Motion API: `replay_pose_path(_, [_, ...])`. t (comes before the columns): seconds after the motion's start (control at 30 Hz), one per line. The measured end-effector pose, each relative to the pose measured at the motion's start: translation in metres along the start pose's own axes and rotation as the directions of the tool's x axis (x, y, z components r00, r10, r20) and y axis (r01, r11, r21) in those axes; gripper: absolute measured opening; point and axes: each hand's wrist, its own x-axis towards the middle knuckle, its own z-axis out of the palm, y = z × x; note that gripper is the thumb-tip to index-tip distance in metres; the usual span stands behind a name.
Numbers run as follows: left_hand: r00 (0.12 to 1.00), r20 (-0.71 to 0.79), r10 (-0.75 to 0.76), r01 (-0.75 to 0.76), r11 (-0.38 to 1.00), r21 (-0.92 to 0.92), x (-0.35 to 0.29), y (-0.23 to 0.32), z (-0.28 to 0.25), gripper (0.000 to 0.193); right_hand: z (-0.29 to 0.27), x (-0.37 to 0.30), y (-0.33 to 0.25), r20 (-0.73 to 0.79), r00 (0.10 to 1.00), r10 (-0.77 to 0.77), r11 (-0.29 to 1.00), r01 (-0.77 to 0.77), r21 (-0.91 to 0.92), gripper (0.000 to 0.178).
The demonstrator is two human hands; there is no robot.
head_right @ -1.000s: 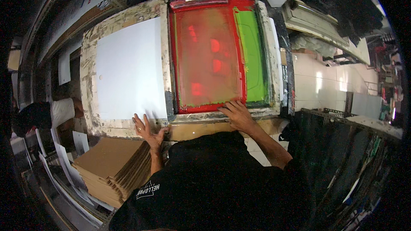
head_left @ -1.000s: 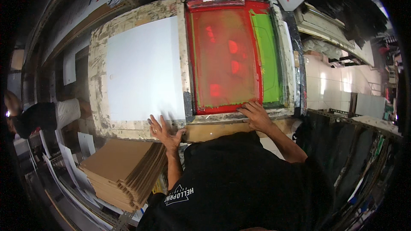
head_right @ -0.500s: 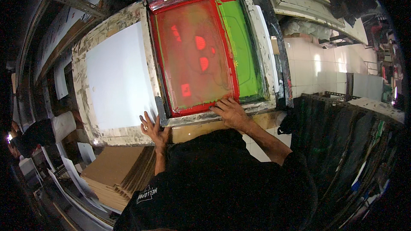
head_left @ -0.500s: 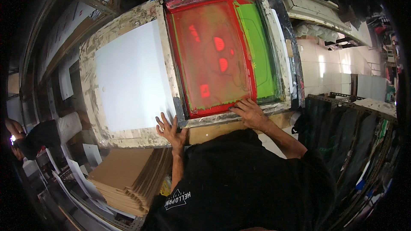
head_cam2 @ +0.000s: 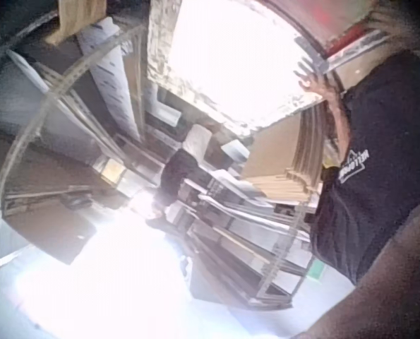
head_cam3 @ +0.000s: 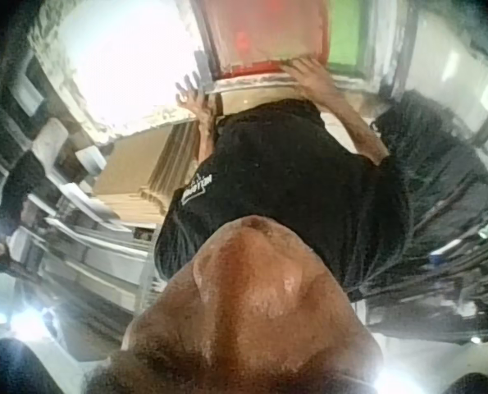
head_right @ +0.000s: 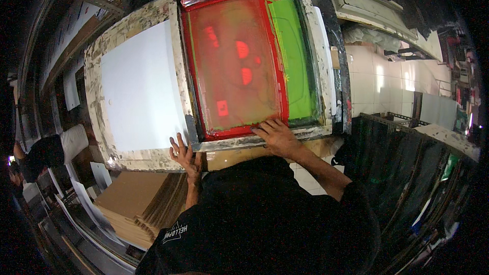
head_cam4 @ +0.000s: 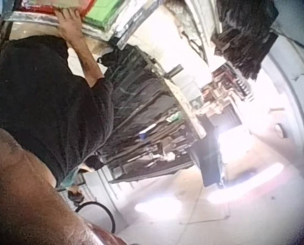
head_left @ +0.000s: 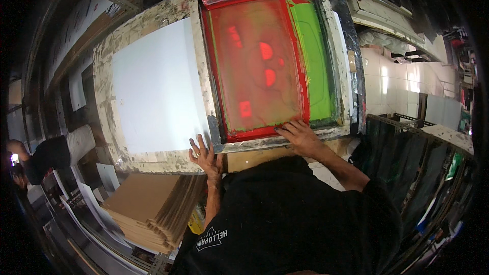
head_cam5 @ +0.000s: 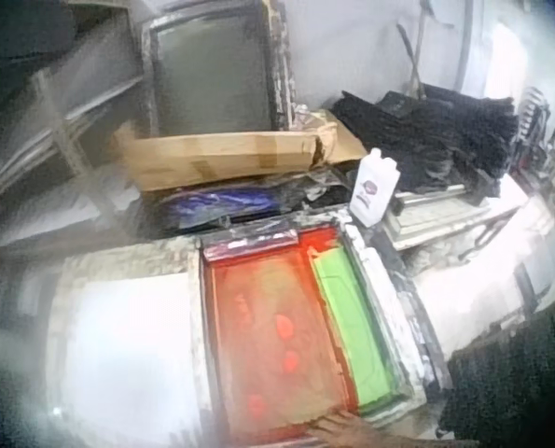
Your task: The person performs screen printing on white cardboard sheets using a squeegee and a screen frame with red ink. They repeatedly pull the squeegee across the screen, lift the frame to reveal the printed design, and stack the finished sheets. Another person assists by removing printed sheets from the workspace.
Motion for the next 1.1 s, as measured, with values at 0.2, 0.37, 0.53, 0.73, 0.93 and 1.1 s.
replay_pose_path(0.2, [0.999,0.009,-0.034,0.033,0.998,0.051,0.001,0.002,0.001,0.046,-0.069,0.029,0.020,0.124,0.989,-0.078,0.993,0.066,0.097,0.094])
replay_pose_path(0.37, [0.997,0.022,-0.072,0.071,0.997,0.027,-0.002,0.005,-0.002,0.051,-0.146,0.125,0.071,-0.430,0.902,-0.053,0.989,-0.012,-0.146,0.073])
replay_pose_path(0.53, [0.998,0.031,-0.057,0.057,0.998,0.029,-0.003,0.000,-0.001,0.053,-0.190,0.269,0.139,-0.738,0.653,-0.172,0.875,-0.243,-0.419,0.068])
replay_pose_path(0.73, [0.997,0.029,-0.076,0.077,0.997,-0.014,-0.001,0.010,-0.009,0.056,-0.208,0.348,0.172,-0.446,0.893,0.051,0.881,-0.251,-0.402,0.068])
replay_pose_path(0.93, [0.991,-0.121,-0.055,0.035,0.985,-0.168,-0.009,0.012,0.000,0.052,-0.212,0.345,0.163,-0.479,0.877,-0.022,0.967,-0.104,-0.234,0.056])
replay_pose_path(1.1, [0.985,-0.168,-0.045,-0.009,0.950,-0.311,-0.009,0.012,0.007,0.053,-0.195,0.345,0.161,-0.612,0.775,-0.158,0.932,-0.088,-0.352,0.048])
